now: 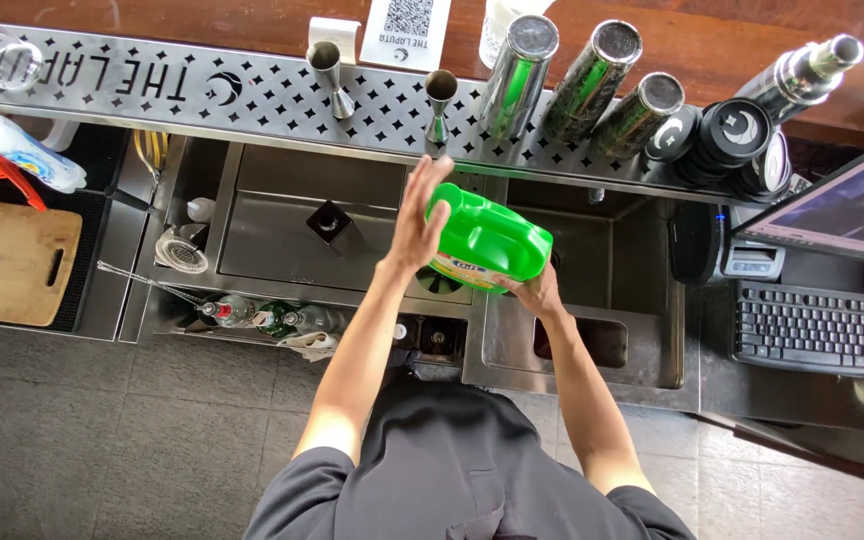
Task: Refilling a small bottle with cleaning liquid and rinsing a rag in a sink behind a bar.
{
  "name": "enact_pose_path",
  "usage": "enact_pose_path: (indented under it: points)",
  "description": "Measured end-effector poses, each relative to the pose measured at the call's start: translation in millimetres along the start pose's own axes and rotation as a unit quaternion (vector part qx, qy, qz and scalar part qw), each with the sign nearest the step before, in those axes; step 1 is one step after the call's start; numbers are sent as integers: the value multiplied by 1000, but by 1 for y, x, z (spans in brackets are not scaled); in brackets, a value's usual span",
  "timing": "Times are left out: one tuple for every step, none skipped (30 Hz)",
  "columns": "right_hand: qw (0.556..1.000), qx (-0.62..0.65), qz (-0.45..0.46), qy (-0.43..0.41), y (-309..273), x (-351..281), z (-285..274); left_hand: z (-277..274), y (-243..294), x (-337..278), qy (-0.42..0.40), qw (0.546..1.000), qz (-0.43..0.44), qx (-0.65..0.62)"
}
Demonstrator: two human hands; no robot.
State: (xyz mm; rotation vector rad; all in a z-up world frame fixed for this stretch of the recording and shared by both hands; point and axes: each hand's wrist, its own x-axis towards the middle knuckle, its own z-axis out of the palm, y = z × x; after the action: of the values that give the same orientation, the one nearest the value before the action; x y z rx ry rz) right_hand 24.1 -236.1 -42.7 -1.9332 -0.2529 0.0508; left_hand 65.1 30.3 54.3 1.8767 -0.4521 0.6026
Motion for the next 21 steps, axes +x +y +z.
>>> enact_pose_path:
  points:
    - [1000, 0, 3, 1, 3, -1, 0, -1, -8, 1, -2, 1000, -1, -1]
    - [1000, -3, 3, -9, 6, -2, 0, -2, -17, 1, 24, 999, -5, -40]
    - [1000, -6, 1, -18, 9, -1, 0, -4, -25, 3, 51, 996, -7, -78]
    - [1000, -6, 2, -16, 8, -2, 0, -3, -29, 1, 50, 996, -7, -79]
    - [999, 36, -19, -11, 7, -3, 1, -2, -34, -2, 99, 991, -74, -53]
    - [996, 78, -41, -5, 6, -3, 1, -2, -38, -4, 146, 979, -142, -27]
    - [996, 79, -41, -4, 5, -3, 2, 0, -28, -7, 145, 979, -141, -27]
    - [994, 94, -46, -6, 5, -3, 3, 2, -19, -10, 121, 986, -118, -11]
    - [993, 108, -51, -9, 4, -3, 2, 5, -9, -13, 99, 991, -94, 5]
    - [993, 109, -51, -8, 4, -3, 3, 4, 1, -9, 99, 991, -94, 5]
    - [990, 127, -58, -12, 4, -3, 2, 3, 12, -4, 77, 991, -66, 84]
    - [987, 145, -64, -15, 4, -3, 2, 3, 22, 1, 54, 984, -38, 163]
    - [987, 144, -64, -14, 3, -2, 0, 1, 19, 5, 55, 985, -37, 162]
    - [995, 89, -52, -9, 2, -1, -1, -2, 16, 10, 18, 989, -41, 139]
    - [999, 35, -40, -5, 1, -1, -2, -5, 13, 13, -18, 992, -46, 116]
    - [999, 35, -40, -6, 0, -2, -3, -9, 7, 16, -17, 992, -47, 116]
    - [998, 49, -43, -10, -1, -1, -3, -14, 2, 20, -63, 993, -40, 94]
    - [997, 64, -46, -14, -2, -1, -3, -20, -4, 23, -109, 991, -33, 72]
    - [997, 65, -44, -15, -5, -1, -3, -24, -8, 28, -110, 991, -35, 72]
    - [995, 82, -53, -20, -7, -1, -4, -28, -12, 33, -154, 987, -32, 26]
    - [993, 100, -60, -25, -8, -3, -4, -32, -16, 37, -198, 979, -30, -20]
